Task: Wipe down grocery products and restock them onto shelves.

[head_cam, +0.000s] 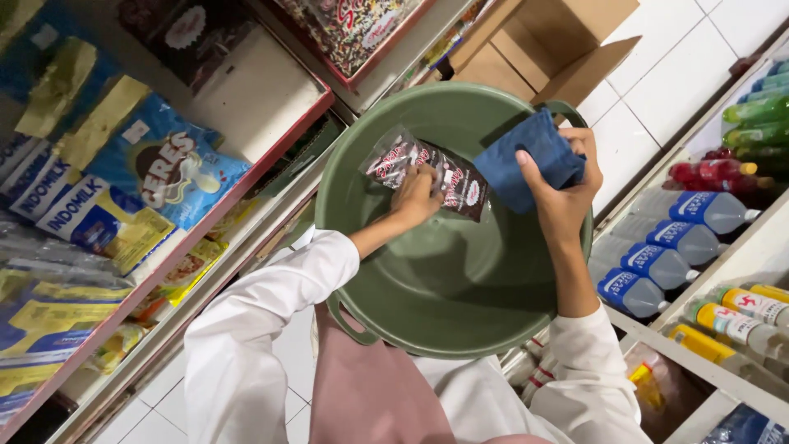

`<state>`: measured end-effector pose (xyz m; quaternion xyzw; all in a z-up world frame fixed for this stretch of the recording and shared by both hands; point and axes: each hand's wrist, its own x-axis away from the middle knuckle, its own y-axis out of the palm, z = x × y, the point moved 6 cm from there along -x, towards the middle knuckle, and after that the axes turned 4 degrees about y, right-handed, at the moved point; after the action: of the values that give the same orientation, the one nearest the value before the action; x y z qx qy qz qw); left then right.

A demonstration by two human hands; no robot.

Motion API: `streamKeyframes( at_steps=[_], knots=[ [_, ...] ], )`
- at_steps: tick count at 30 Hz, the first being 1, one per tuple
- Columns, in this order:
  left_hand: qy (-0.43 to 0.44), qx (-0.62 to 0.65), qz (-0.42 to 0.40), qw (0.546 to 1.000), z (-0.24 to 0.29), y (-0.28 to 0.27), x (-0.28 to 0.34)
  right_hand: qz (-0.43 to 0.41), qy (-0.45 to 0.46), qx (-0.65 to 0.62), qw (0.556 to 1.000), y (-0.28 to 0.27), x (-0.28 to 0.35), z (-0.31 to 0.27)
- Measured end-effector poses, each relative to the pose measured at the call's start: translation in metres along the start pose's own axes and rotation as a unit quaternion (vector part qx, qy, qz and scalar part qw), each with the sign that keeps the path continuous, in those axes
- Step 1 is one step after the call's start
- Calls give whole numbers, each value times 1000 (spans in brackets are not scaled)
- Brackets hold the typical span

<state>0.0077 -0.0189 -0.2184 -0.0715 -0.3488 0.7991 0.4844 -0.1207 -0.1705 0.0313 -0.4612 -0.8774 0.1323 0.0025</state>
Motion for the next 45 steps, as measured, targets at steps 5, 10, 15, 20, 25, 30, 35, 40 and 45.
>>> streamKeyframes(
  at_steps=[5,10,15,20,25,30,35,40,45],
  knots=[
    [-55,168,-51,983,-9,30,-1,-9,-96,-30,995,0,-1,-8],
    [-85,286,-53,953,-33,53,-10,-17,-32,-95,995,-6,3,18],
    [-24,230,2,973,43,-34,-4,5,-12,-151,988,-3,1,4],
    [90,28,79,992,122,-139,21,20,12,-190,982,-12,-1,11],
    [229,101,212,945,170,-209,46,-82,33,15,996,1,-6,9],
    [205,323,155,911,147,-206,32,-168,41,14,985,25,-6,-4],
    [177,436,116,875,138,-202,23,-201,133,-88,966,25,7,43],
    [105,598,55,793,117,-179,18,-237,253,-127,930,41,22,51],
    [148,584,-35,797,152,-182,25,-257,261,-171,915,52,31,61]
  ],
)
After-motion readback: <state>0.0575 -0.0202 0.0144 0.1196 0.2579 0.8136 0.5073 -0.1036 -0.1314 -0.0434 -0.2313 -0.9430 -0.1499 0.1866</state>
